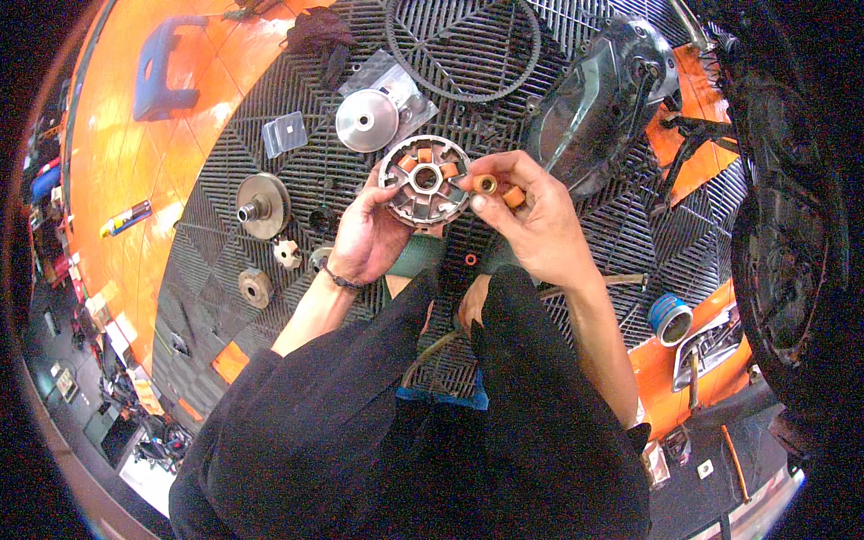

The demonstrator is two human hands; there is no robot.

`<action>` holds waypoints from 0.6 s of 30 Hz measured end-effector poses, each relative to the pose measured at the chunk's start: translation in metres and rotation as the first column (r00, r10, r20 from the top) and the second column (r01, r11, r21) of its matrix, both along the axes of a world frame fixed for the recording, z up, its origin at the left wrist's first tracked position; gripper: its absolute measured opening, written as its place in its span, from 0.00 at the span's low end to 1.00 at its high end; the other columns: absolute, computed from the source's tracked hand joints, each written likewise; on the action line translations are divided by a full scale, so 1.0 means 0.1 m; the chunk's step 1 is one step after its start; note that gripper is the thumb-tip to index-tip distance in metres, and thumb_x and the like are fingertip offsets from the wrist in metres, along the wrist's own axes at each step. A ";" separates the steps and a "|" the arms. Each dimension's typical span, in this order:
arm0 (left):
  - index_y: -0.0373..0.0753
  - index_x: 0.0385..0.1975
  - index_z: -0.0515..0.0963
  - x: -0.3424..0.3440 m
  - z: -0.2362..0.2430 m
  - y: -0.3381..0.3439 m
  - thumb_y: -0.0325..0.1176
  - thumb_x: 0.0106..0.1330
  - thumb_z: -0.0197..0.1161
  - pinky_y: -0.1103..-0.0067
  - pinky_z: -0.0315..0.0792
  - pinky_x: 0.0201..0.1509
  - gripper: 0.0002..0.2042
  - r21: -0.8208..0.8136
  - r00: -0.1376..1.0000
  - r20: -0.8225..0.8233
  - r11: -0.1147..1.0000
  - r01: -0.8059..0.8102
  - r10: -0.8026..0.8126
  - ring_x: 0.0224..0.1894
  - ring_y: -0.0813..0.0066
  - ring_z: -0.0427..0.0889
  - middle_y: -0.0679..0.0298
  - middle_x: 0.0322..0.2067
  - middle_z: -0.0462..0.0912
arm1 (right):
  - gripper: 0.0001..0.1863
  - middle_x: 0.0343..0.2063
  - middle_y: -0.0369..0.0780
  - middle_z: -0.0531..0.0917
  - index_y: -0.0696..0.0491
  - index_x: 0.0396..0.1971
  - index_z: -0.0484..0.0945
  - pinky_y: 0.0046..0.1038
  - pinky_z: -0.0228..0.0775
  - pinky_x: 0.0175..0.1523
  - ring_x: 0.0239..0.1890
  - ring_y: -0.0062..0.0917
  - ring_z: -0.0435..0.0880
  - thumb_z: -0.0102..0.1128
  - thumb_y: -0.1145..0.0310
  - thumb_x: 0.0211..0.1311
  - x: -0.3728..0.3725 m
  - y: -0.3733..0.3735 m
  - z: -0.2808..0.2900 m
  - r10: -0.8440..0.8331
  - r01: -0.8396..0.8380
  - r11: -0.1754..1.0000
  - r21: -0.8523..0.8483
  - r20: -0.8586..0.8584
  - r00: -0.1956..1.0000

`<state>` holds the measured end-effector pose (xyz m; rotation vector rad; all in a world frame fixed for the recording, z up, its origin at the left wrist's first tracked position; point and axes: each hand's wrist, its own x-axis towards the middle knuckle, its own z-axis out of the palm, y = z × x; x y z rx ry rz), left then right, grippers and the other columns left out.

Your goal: The person inspects a drive belt by hand, then places roller weights into a variator housing and attaches a ramp plate.

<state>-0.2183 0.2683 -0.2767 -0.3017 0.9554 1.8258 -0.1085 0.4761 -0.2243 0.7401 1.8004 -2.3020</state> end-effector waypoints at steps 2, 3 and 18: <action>0.43 0.71 0.60 0.00 0.00 0.00 0.30 0.70 0.48 0.58 0.84 0.53 0.28 -0.004 1.000 -0.006 1.000 0.007 -0.007 0.61 0.59 0.80 0.56 0.65 0.74 | 0.13 0.44 0.37 0.85 0.60 0.52 0.78 0.22 0.74 0.56 0.47 0.18 0.82 0.61 0.76 0.70 -0.03 -0.04 0.03 -0.010 0.011 0.999 0.045 -0.025 1.000; 0.43 0.71 0.60 -0.01 0.00 0.00 0.29 0.69 0.48 0.58 0.84 0.53 0.28 -0.006 1.000 -0.009 1.000 0.011 -0.011 0.62 0.59 0.80 0.56 0.64 0.74 | 0.12 0.44 0.37 0.86 0.59 0.51 0.79 0.22 0.74 0.55 0.46 0.17 0.83 0.61 0.77 0.69 -0.04 -0.05 0.05 0.000 0.000 0.995 0.101 0.004 1.000; 0.38 0.70 0.59 0.00 0.14 0.08 0.23 0.63 0.62 0.65 0.79 0.62 0.33 0.029 0.999 0.001 0.999 0.045 -0.045 0.58 0.65 0.81 0.57 0.60 0.76 | 0.11 0.42 0.39 0.87 0.55 0.37 0.85 0.32 0.78 0.50 0.44 0.34 0.85 0.71 0.80 0.52 -0.05 -0.09 -0.07 0.279 0.003 0.621 0.784 -0.225 0.934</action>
